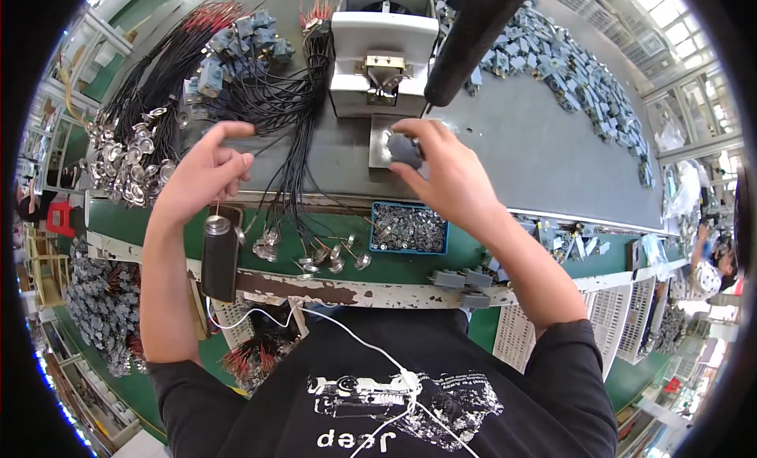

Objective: Manually assembling electronic components by driving screws into a base using an electric screwdriver at a factory workstation.

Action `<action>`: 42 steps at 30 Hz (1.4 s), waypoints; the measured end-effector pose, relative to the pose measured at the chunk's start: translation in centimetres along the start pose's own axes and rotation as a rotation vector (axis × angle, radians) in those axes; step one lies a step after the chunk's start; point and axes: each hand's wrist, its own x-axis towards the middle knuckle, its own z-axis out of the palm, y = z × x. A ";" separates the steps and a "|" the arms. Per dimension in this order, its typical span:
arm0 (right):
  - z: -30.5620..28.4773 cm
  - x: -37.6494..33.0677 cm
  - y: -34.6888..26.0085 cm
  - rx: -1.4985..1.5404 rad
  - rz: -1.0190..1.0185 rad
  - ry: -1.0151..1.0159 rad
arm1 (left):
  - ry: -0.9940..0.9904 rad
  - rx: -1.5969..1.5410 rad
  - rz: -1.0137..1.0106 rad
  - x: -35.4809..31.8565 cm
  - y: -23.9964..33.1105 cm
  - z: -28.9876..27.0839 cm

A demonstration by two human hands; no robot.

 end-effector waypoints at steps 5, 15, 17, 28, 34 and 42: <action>2.5 1.9 1.5 -0.205 -0.169 0.108 | -0.008 -0.132 0.287 0.1 0.3 1.8; 1.8 1.0 2.5 -0.287 -0.168 0.054 | 0.003 0.504 0.886 2.9 4.0 5.8; 1.5 1.5 1.7 -0.282 -0.179 0.021 | 0.020 0.513 0.954 3.3 3.8 6.4; 0.2 2.0 1.6 -0.193 -0.153 0.038 | -0.095 0.540 0.998 4.4 3.1 7.1; -2.7 -2.6 -6.6 -0.019 0.087 -0.278 | -0.084 0.472 1.039 5.1 3.2 8.0; -3.7 2.2 -1.4 0.121 0.145 -0.518 | -0.222 0.693 0.909 6.5 3.2 7.1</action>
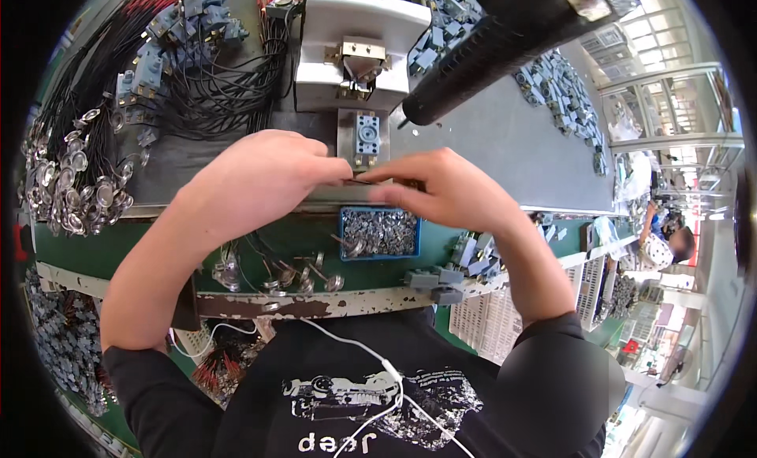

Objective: Manually assembling electronic components by driving screws into a base using an electric screwdriver at a factory workstation.

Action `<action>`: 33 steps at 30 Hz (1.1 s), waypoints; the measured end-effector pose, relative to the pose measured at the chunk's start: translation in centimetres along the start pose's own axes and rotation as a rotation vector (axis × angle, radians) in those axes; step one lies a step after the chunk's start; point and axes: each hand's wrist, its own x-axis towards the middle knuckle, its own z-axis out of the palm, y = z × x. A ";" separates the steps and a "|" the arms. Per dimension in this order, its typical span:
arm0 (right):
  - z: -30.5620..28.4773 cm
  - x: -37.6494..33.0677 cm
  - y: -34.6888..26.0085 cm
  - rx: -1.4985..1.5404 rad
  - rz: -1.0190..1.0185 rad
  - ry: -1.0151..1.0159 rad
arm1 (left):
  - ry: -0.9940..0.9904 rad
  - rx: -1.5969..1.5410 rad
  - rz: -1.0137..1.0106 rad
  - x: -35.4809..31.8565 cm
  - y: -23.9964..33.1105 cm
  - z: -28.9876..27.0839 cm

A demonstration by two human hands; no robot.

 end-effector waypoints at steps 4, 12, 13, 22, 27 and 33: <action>2.2 -2.2 1.8 0.278 -0.340 0.434 | 0.300 -0.088 0.007 -0.1 0.6 0.1; 6.0 -0.1 1.1 0.167 -0.446 1.004 | 0.435 -0.326 0.046 0.7 1.0 1.4; 6.2 0.6 -1.3 0.489 -0.337 0.984 | 0.445 -0.438 0.054 0.6 0.7 1.7; -0.2 0.6 0.4 0.768 0.121 -0.249 | 0.337 -0.004 0.096 -0.4 0.6 -0.3; 3.3 -1.9 0.4 0.734 -0.077 0.280 | 0.429 -0.343 -0.009 0.3 1.6 0.6; 4.4 -1.1 1.4 1.016 -0.130 0.311 | 0.460 -0.406 0.007 1.0 1.2 1.2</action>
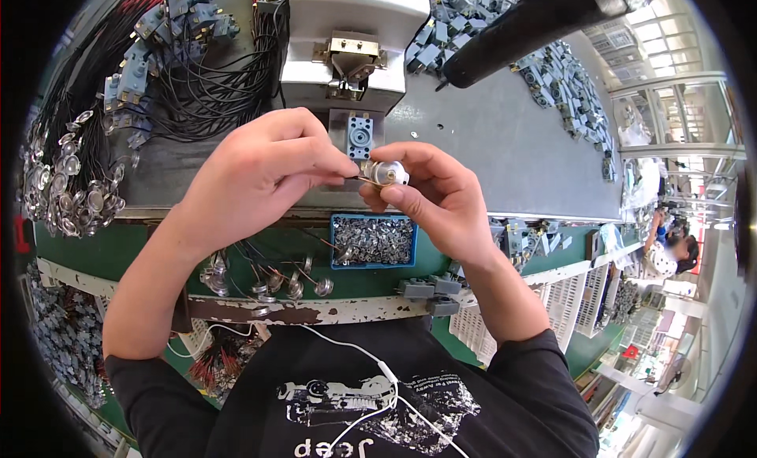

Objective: Manually assembling electronic components by driving screws into a base using an electric screwdriver at a factory workstation.

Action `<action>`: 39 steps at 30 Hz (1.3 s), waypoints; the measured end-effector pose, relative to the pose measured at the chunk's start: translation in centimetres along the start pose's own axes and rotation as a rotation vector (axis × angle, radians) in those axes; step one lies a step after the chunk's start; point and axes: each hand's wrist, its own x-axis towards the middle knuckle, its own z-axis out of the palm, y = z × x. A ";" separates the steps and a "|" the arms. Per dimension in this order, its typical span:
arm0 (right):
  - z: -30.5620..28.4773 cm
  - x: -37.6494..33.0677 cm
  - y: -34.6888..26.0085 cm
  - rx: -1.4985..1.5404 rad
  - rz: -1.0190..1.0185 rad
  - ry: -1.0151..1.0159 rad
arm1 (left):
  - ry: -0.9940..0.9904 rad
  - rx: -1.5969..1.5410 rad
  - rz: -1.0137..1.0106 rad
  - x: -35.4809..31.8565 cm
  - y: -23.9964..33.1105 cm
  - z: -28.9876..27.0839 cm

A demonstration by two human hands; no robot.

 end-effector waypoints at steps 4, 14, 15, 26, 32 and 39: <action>-0.2 0.5 -0.2 0.041 0.006 0.012 | -0.005 0.006 0.051 0.5 -0.5 -0.2; -3.6 5.2 -0.5 -0.074 0.378 -0.630 | -0.363 0.099 0.306 1.0 -1.8 0.1; -3.7 4.7 -0.3 -0.131 0.378 -0.606 | -0.374 0.121 0.242 1.0 -1.7 0.4; -3.7 0.6 -4.4 -0.542 -0.500 0.297 | -0.034 0.321 -0.037 2.5 -1.9 1.2; -1.7 4.2 -10.6 -0.687 -0.906 0.550 | -0.117 0.449 -0.051 2.3 -2.1 2.1; 0.1 10.0 -9.0 -0.143 -0.827 0.251 | -0.108 0.379 -0.184 2.4 -2.4 2.4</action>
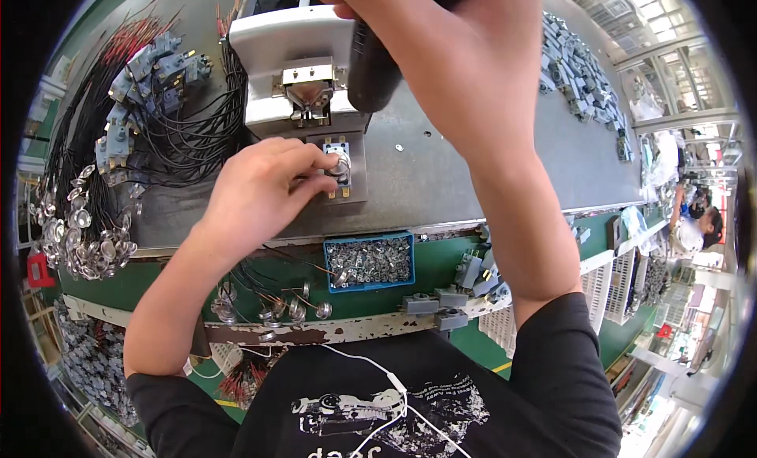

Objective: Manually assembling electronic components by driving screws into a base using an electric screwdriver at a factory workstation.

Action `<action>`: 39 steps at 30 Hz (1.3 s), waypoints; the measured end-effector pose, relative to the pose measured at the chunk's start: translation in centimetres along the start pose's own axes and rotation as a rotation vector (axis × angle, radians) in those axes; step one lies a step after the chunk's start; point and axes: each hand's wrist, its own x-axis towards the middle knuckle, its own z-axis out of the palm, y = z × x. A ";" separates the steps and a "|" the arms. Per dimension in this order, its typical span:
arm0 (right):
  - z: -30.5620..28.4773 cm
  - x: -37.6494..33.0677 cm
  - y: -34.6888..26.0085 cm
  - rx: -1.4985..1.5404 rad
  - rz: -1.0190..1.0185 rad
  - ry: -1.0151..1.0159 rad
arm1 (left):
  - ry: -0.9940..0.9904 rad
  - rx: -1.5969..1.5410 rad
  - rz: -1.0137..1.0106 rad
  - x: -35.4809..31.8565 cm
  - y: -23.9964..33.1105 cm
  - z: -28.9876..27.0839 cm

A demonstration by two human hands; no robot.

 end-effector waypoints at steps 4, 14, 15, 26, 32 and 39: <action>0.2 0.8 1.1 0.071 0.020 -0.019 | 0.048 0.089 0.065 0.1 0.4 0.2; 2.5 1.4 1.5 0.002 -0.035 0.030 | 0.011 0.052 0.047 -0.2 -0.1 0.1; 2.8 1.8 2.2 0.011 -0.033 0.019 | -0.019 0.050 0.024 -0.2 -0.1 0.1; 5.7 2.5 2.1 0.057 0.080 -0.007 | -0.027 0.095 0.070 -0.2 0.0 -0.2; 5.0 0.5 1.7 -0.060 0.020 0.066 | 0.025 0.072 0.096 -0.8 -0.8 0.7; 1.2 1.8 5.5 0.271 -0.519 -0.168 | 0.001 -0.006 0.054 -0.6 -0.7 0.4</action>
